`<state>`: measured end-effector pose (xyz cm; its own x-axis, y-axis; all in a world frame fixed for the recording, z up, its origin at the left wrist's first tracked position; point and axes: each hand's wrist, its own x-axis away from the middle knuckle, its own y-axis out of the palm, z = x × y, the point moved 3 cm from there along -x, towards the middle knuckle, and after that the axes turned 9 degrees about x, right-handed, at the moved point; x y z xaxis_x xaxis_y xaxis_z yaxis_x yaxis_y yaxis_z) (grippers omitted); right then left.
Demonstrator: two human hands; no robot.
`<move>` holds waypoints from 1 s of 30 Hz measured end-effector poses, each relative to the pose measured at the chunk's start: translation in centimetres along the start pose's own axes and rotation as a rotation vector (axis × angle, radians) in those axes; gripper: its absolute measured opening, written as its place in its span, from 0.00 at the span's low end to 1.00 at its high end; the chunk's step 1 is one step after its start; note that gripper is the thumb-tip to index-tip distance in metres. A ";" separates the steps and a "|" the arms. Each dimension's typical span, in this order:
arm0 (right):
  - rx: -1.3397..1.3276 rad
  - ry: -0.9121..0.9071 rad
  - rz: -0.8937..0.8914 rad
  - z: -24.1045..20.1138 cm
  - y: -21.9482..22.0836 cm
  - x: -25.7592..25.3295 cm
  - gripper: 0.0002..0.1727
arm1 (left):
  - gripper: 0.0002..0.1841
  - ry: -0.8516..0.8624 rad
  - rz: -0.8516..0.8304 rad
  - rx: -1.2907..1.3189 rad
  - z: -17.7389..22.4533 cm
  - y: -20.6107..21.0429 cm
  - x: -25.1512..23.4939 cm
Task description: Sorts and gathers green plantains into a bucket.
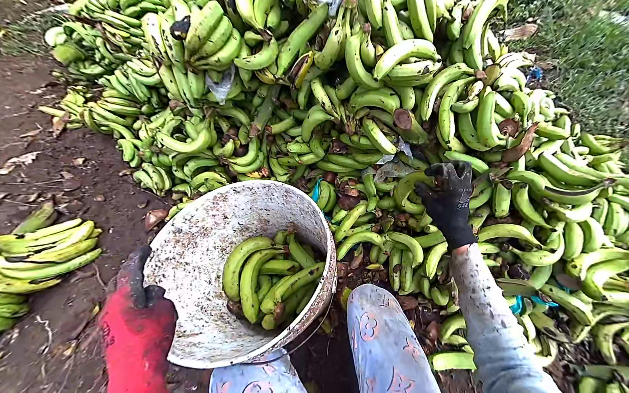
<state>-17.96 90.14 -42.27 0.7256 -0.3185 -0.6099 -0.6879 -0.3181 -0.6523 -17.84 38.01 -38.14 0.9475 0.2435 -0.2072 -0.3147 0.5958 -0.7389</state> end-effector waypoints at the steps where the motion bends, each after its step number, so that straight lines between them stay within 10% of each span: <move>1: -0.087 -0.105 0.125 -3.1 -2.7 -1.2 0.18 | 0.31 -0.026 -0.002 -0.013 -0.2 0.0 0.0; 4: -0.501 -0.369 0.208 -11.1 -7.3 -5.4 0.18 | 0.29 -0.085 -0.010 -0.032 -1.1 0.2 0.0; 7: -0.683 -0.367 -0.215 -10.2 -4.0 -5.3 0.48 | 0.31 -0.063 -0.007 0.044 -1.6 0.3 0.1; 12: 0.254 0.208 -0.927 5.6 14.1 7.6 0.67 | 0.31 -0.033 0.001 0.043 -0.3 0.2 0.0; 14: 0.391 0.212 -1.054 7.0 17.1 11.4 0.56 | 0.31 -0.001 -0.010 0.025 0.1 0.1 -0.1; 18: 0.119 0.229 -0.923 3.1 15.9 11.4 0.31 | 0.30 0.032 -0.012 0.006 -0.2 0.2 -0.1; 21: -0.174 0.239 -0.439 -2.4 10.5 6.2 0.26 | 0.30 0.043 0.005 -0.008 0.0 0.1 -0.1; 25: -0.673 -0.248 0.373 -15.6 0.2 -3.3 0.23 | 0.31 0.036 -0.005 -0.008 -0.2 0.1 -0.1; 27: -1.019 -0.506 0.246 -21.5 -2.8 -6.1 0.29 | 0.31 0.028 -0.013 0.003 -0.6 0.2 -0.2; 30: -1.236 -0.643 -0.456 -21.9 -1.5 -6.9 0.59 | 0.31 0.014 -0.006 0.032 -0.5 0.1 -0.1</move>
<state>-22.25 73.26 -27.21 0.5323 0.3559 -0.7681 0.2641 -0.9319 -0.2487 -17.95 37.62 -38.52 0.9499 0.2298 -0.2120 -0.3109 0.6217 -0.7189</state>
